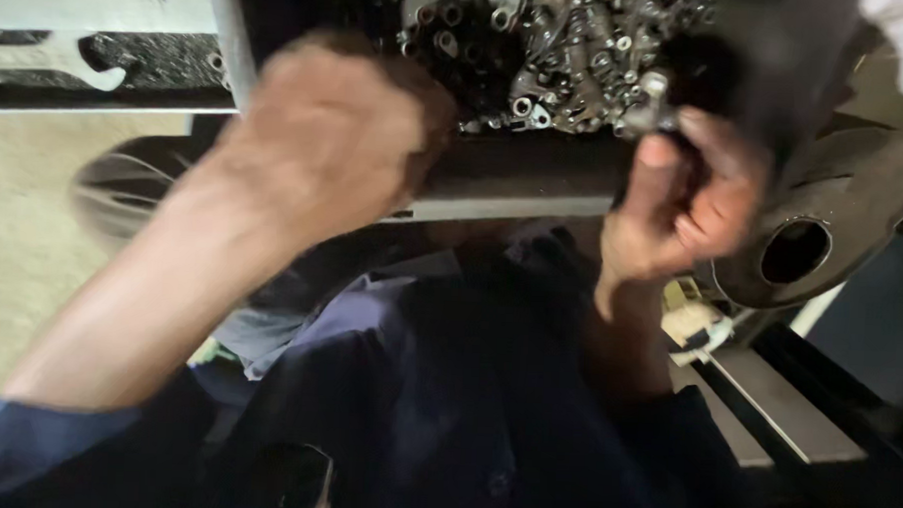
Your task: The person repeatedly picks small metal parts from a bin, places them into a machine, and then removes them to return to the bin. The cycle continues throughout the clip.
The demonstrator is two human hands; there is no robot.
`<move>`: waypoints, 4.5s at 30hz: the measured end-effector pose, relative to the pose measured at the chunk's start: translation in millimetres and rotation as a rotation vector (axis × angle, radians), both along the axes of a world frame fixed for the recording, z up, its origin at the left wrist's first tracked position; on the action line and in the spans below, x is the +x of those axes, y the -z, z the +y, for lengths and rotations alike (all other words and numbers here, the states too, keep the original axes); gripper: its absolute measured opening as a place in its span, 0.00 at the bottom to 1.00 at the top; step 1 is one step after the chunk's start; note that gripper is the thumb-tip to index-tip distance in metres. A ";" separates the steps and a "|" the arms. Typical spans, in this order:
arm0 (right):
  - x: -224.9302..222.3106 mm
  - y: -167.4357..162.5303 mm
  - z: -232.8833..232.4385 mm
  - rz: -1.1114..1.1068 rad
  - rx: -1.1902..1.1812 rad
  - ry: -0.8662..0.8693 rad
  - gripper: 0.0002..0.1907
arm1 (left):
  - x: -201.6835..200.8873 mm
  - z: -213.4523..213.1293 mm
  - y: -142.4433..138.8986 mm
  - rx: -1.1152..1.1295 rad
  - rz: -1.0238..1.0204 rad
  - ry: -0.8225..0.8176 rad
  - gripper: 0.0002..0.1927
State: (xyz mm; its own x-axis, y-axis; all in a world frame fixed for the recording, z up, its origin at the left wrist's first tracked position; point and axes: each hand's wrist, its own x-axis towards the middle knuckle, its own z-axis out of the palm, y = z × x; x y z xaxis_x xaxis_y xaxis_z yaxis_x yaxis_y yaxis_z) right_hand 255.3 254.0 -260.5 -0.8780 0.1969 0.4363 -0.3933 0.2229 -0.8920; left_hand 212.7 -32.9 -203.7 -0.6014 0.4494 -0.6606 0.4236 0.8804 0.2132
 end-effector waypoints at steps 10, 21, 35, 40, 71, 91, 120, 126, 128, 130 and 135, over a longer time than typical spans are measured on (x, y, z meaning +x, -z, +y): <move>-4.0 -40.2 -3.1 0.024 0.209 -0.060 0.09 | -29.4 68.3 8.9 -0.202 -0.165 -0.169 0.16; -6.1 -48.1 -6.3 0.138 0.200 -0.061 0.08 | -20.0 52.4 36.6 -0.025 0.041 -0.186 0.17; -5.6 -25.3 -4.9 0.003 -0.006 -0.042 0.09 | -59.0 24.6 22.4 0.801 0.607 -0.613 0.15; -9.6 -17.4 -6.2 -0.010 -0.129 -0.055 0.09 | -46.5 9.3 29.8 0.685 0.658 -0.532 0.15; -13.1 -13.3 -3.2 -0.090 -0.158 -0.063 0.08 | -21.4 43.0 -15.6 0.963 0.874 -0.475 0.15; -53.6 -4.5 11.9 -0.263 -0.615 -0.207 0.07 | 22.5 115.7 8.6 1.364 0.739 -0.847 0.14; -24.7 -22.8 28.3 -0.054 -0.080 0.115 0.08 | -10.5 49.3 -52.5 1.230 0.510 -0.744 0.16; -14.6 -34.8 16.8 -0.059 0.134 0.122 0.08 | -96.4 32.6 -139.2 0.900 0.832 -0.504 0.13; -14.3 -41.0 16.8 -0.002 0.162 0.142 0.08 | -121.6 32.0 -160.7 0.661 0.908 -0.486 0.10; -13.9 -46.2 16.5 0.071 0.197 0.137 0.07 | -141.3 33.8 -174.7 0.426 1.064 -0.416 0.09; -14.3 -54.8 15.8 0.105 0.196 0.086 0.06 | -171.6 42.6 -184.5 0.245 1.169 -0.276 0.08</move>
